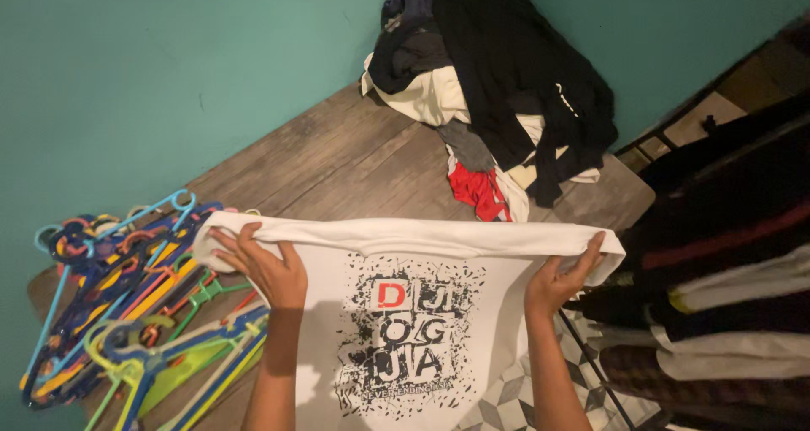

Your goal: The person takes a black polo shirt from a pile, smooths it on a wooden surface, buttons the collar, places it on a green hanger, and hangs it on a metal clothing rack. Then the person picks up a white t-shirt, smooths it on the surface, and prepares to hang it.

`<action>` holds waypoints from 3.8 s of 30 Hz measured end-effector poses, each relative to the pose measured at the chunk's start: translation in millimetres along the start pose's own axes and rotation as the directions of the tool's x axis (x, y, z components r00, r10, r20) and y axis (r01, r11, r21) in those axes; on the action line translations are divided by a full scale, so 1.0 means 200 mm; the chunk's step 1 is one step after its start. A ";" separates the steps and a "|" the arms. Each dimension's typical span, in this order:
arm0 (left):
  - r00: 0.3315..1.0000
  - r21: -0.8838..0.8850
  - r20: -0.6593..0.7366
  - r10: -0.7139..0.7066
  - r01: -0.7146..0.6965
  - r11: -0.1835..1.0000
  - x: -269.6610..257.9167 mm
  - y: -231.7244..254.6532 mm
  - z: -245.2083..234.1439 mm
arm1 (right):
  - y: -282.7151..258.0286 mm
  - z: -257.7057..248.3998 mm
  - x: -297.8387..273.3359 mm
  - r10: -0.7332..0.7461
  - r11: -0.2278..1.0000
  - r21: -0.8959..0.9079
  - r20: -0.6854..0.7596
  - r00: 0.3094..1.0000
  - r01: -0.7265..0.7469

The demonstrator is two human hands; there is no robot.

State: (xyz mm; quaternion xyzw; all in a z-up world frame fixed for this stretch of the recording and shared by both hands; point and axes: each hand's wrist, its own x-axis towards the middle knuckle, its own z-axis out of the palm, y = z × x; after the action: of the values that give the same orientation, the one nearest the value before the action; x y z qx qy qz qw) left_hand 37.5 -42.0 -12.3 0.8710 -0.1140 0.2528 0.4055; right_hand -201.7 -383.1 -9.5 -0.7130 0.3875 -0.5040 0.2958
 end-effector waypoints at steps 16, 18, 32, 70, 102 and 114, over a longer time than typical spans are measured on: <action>0.978 0.083 0.173 -0.119 0.106 0.991 0.56 -0.07 0.80 | 0.47 0.71 0.48 0.071 0.954 -0.300 0.148 0.986 -0.024; 0.964 0.107 0.265 -0.019 -0.010 0.994 0.50 -0.15 0.88 | 0.57 0.79 0.48 0.193 0.893 -0.450 0.326 0.925 -0.028; 0.862 0.329 0.501 0.081 -0.277 0.903 0.06 -0.27 0.84 | 0.61 0.78 0.42 0.112 0.897 -0.435 0.389 0.914 0.075; 0.807 0.385 0.586 0.074 -0.357 0.851 0.31 -0.26 1.03 | 0.33 1.15 0.22 -0.280 0.696 -0.278 0.744 0.607 0.662; 0.901 0.450 0.434 -0.008 -0.210 0.868 -1.57 -0.18 -0.42 | 0.12 -0.51 -1.06 -0.209 0.840 -0.107 0.841 0.499 0.531; 0.970 0.466 0.226 -0.084 -0.032 0.884 -1.79 -0.15 -0.83 | 0.16 -0.76 -1.35 -0.086 0.973 -0.088 0.714 0.695 0.212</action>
State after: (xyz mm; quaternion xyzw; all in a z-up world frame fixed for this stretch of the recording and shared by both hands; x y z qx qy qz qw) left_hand -310.8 101.1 -132.8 0.9683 -0.0864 0.1603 0.1709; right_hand -406.1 -174.0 -119.5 -0.9020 0.2257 -0.1819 0.3198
